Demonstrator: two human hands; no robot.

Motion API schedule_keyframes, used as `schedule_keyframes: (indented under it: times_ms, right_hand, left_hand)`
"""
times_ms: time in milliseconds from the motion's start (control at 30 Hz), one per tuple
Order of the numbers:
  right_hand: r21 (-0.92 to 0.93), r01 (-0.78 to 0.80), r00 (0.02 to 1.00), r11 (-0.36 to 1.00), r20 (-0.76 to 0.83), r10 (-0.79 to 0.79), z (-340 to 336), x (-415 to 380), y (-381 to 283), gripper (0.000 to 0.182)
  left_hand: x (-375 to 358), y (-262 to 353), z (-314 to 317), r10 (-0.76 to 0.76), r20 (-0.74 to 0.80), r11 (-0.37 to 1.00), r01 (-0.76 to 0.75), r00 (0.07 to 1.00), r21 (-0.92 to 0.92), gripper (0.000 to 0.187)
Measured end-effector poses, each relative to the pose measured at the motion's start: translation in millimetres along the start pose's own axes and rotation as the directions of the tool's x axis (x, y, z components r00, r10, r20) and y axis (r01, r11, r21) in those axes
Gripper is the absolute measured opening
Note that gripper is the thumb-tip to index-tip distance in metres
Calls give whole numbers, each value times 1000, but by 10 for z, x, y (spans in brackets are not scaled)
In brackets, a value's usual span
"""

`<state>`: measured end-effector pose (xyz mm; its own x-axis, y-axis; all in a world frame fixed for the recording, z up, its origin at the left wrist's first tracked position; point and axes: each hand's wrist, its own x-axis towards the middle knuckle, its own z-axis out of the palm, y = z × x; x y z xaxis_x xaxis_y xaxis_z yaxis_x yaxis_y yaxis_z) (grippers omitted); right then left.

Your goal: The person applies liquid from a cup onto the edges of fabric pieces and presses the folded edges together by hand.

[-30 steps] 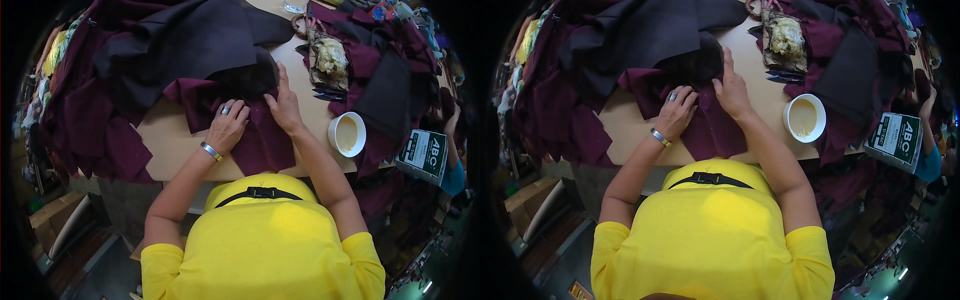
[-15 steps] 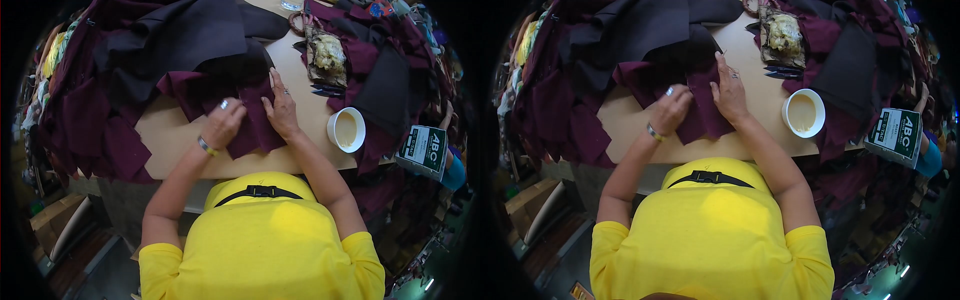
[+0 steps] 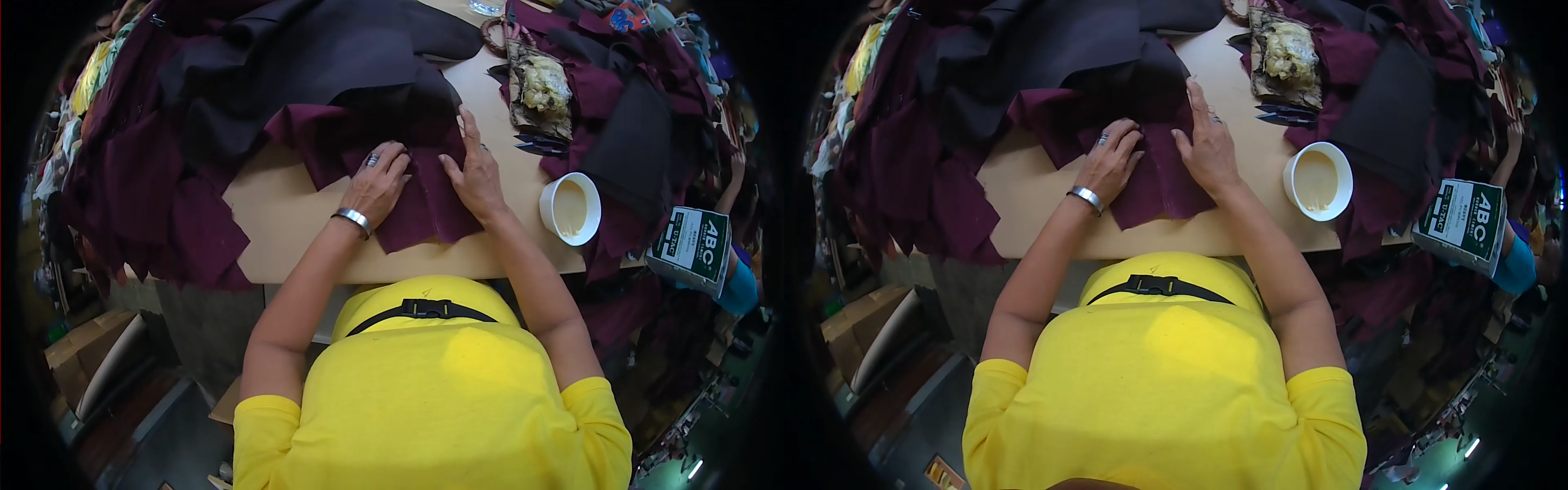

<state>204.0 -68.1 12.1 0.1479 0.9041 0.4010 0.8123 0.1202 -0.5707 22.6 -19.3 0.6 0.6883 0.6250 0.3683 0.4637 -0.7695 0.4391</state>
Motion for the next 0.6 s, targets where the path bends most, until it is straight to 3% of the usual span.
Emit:
schedule_keyframes:
  times_ms: [67,167,267,400,600]
  right_hand:
    - [-156,73,996,985,-29,-79,-96,-24,-61,81]
    - [-125,171,985,977,0,-173,-311,-197,-351,80]
    - [-38,118,959,992,265,-103,-371,-447,-553,78]
    - [121,9,954,993,296,-45,-301,-553,-504,75]
    - [200,-43,960,979,279,-14,-228,-642,-464,77]
  left_hand:
    - [6,-10,52,8,-30,998,-6,1000,59,26]
    - [4,-13,40,11,-32,998,-9,999,58,27]
    - [73,-134,42,2,-41,999,0,999,40,27]
    - [393,-311,-124,-4,92,993,-6,996,114,34]
    - [523,-520,-68,-11,60,998,7,998,63,13]
